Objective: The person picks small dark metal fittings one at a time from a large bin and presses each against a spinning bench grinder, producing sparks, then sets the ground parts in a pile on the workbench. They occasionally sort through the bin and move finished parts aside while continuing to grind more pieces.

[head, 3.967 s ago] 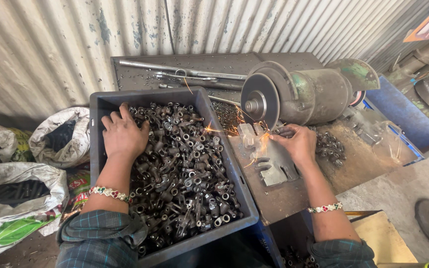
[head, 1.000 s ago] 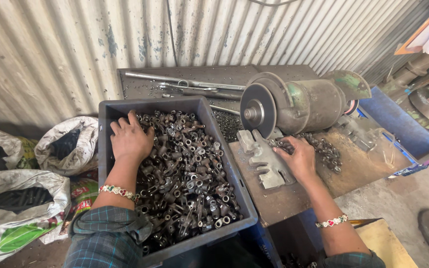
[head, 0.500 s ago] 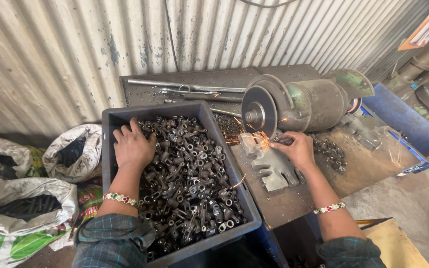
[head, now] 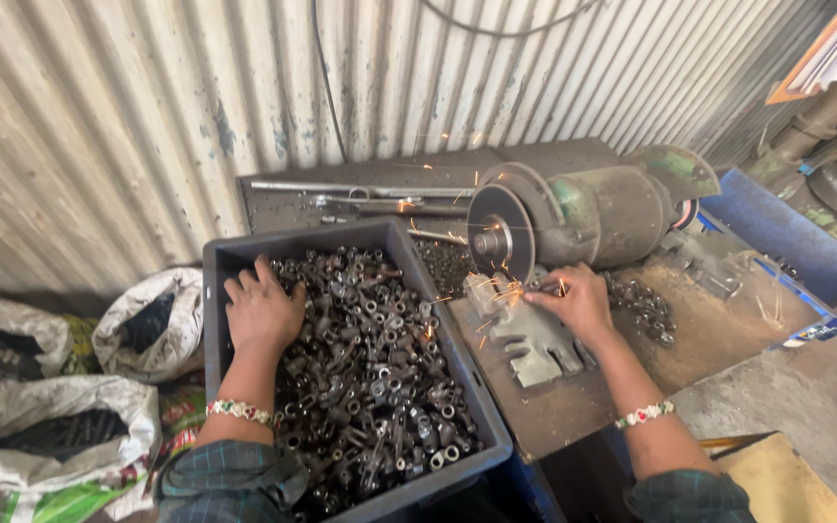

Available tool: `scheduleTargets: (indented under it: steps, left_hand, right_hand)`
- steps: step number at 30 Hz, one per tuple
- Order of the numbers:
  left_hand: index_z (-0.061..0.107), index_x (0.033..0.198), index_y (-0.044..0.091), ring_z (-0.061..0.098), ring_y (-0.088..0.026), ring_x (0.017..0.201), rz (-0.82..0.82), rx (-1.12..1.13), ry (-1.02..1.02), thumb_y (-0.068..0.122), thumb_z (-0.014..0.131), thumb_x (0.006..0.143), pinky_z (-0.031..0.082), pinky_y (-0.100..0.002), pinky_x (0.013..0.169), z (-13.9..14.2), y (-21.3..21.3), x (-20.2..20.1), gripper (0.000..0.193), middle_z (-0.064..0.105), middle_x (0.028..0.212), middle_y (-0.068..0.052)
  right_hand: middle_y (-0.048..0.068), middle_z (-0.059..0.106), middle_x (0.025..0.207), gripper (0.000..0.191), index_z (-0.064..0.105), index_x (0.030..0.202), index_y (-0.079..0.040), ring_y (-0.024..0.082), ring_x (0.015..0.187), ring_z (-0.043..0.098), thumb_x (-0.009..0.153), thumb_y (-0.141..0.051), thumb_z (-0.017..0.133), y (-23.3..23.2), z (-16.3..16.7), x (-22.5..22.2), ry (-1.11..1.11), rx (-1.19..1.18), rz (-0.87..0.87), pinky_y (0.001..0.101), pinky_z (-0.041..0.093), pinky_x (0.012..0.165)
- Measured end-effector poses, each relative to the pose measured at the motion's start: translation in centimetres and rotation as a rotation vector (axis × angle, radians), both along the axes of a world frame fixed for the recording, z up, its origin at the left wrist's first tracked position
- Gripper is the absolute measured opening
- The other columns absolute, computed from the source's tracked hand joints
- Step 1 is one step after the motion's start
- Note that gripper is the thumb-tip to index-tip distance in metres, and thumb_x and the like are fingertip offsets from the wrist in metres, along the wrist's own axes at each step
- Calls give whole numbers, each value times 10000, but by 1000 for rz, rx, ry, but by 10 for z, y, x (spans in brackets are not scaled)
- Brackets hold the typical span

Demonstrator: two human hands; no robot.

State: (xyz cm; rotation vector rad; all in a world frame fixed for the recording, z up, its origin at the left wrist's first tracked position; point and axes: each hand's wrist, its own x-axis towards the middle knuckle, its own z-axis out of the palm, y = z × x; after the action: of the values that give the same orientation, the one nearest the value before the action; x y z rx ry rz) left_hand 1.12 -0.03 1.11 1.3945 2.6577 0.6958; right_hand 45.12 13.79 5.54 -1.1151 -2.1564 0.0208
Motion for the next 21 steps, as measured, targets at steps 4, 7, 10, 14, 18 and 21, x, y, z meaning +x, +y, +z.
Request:
scheduleTargets:
  steps: [4, 7, 10, 14, 18, 21]
  left_hand:
    - [335, 1536, 51, 441, -400, 1301, -6, -19, 7, 511, 636, 923, 473, -515, 1017, 2, 0, -1, 824, 517, 1355, -221]
    - [339, 1535, 57, 438, -402, 1308, -9, -22, -1, 506, 633, 923, 472, -515, 1021, 0, -2, -2, 814, 515, 1363, -224]
    - [344, 1535, 66, 435, -404, 1317, -17, -10, 0, 496, 632, 925, 474, -516, 1021, -3, -3, -3, 800, 515, 1373, -225]
    - [336, 1536, 59, 436, -402, 1318, -13, -13, 13, 498, 630, 929, 472, -518, 1026, -6, -2, -4, 805, 518, 1365, -227]
    - [320, 1546, 45, 434, -409, 1318, -25, -35, 31, 499, 623, 940, 472, -520, 1026, -7, -1, -6, 815, 515, 1365, -237]
    - [315, 1551, 50, 434, -410, 1325, -26, -58, 28, 502, 614, 948, 472, -522, 1032, -8, -1, -8, 811, 515, 1371, -240]
  right_hand:
    - [38, 709, 905, 322, 792, 953, -92, 268, 873, 606, 657, -143, 907, -31, 3, 8, -129, 470, 72, 387, 521, 783]
    - [5, 712, 965, 273, 785, 957, -138, 254, 893, 612, 709, -112, 895, -53, 5, 18, -163, 739, 163, 389, 510, 786]
    - [-3, 705, 983, 242, 761, 934, -162, 243, 901, 615, 749, -105, 907, -63, 8, 23, -179, 853, 202, 393, 501, 783]
    - [4, 700, 962, 306, 804, 1002, -149, 250, 887, 615, 708, -135, 886, -60, 9, 15, -232, 676, 159, 394, 512, 777]
    - [39, 711, 869, 295, 777, 934, -121, 286, 860, 611, 679, -203, 901, -44, 7, -2, -181, 244, -13, 397, 526, 782]
    - [99, 716, 850, 348, 759, 905, -78, 314, 853, 617, 655, -266, 913, -28, 5, -10, -98, 125, -40, 417, 526, 777]
